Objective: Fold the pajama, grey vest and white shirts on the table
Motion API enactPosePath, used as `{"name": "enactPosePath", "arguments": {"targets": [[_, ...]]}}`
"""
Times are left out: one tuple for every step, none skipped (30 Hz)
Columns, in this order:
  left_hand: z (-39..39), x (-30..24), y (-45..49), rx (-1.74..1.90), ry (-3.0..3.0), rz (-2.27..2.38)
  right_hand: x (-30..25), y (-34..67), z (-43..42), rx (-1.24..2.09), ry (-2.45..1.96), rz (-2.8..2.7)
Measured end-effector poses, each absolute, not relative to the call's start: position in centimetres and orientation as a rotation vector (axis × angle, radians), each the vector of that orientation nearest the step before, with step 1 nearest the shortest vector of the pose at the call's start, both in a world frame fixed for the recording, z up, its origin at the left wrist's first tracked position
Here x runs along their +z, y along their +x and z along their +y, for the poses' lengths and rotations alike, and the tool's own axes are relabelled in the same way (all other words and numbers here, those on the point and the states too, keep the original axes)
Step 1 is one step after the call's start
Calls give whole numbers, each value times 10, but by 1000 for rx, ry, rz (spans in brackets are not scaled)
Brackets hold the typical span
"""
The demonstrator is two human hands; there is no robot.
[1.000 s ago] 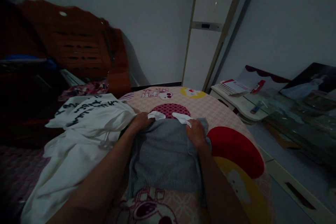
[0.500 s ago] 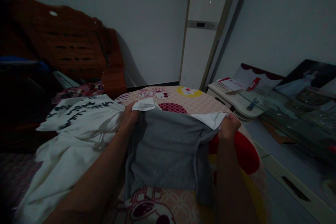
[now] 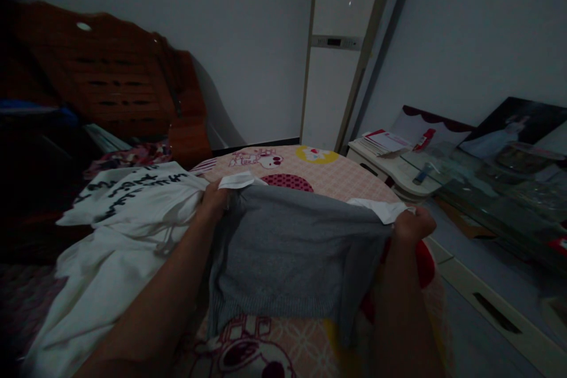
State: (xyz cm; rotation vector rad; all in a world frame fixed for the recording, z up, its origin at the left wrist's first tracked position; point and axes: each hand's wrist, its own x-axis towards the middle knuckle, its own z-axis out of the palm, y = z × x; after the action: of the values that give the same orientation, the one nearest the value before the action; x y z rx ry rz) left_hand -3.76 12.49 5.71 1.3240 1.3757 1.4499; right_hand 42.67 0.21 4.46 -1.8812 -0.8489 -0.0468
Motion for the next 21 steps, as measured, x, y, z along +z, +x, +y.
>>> {"name": "enactPosePath", "arguments": {"targets": [[125, 56, -39, 1355, 1421, 1474, 44, 420, 3, -81, -1956, -805], [125, 55, -40, 1274, 1512, 1551, 43, 411, 6, -117, -2020, -777], [125, 55, -40, 1217, 1586, 1605, 44, 402, 10, -147, -2056, -798], [124, 56, -40, 1182, 1636, 1635, 45, 392, 14, -170, -2061, -874], [124, 56, -40, 1168, 1661, 1646, 47, 381, 20, -233, -2047, -1035], [123, 57, -40, 1165, 1664, 1644, 49, 371, 26, -282, -1988, -1202], [123, 58, -39, 1171, 1653, 1629, 50, 362, 32, -290, -1902, -1356], [122, 58, -39, 1186, 1631, 1600, 49, 354, 37, -276, -1817, -1489], [122, 58, -39, 1210, 1601, 1562, 47, 347, 41, -247, -1763, -1582], [121, 58, -38, 1237, 1569, 1519, 44, 341, 44, -210, -1747, -1645], [121, 57, -38, 1265, 1535, 1478, 41, 337, 46, -174, -1765, -1684], [121, 57, -38, 1289, 1503, 1445, 36, 334, 47, -145, -1802, -1705], [121, 56, -37, 1308, 1474, 1422, 33, 333, 47, -126, -1838, -1714], [121, 55, -37, 1322, 1448, 1409, 30, 332, 46, -117, -1862, -1712], [122, 54, -36, 1332, 1428, 1397, 29, 332, 45, -112, -1869, -1703], [122, 54, -36, 1339, 1412, 1388, 29, 333, 44, -103, -1861, -1693], [122, 54, -36, 1344, 1397, 1381, 30, 333, 43, -86, -1848, -1684], [123, 53, -35, 1347, 1387, 1375, 31, 333, 42, -61, -1843, -1678], [123, 53, -35, 1352, 1376, 1370, 33, 333, 41, -37, -1849, -1677], [124, 53, -35, 1357, 1368, 1367, 34, 333, 40, -21, -1865, -1683], [124, 53, -35, 1364, 1360, 1366, 34, 333, 40, -19, -1891, -1690]]}}
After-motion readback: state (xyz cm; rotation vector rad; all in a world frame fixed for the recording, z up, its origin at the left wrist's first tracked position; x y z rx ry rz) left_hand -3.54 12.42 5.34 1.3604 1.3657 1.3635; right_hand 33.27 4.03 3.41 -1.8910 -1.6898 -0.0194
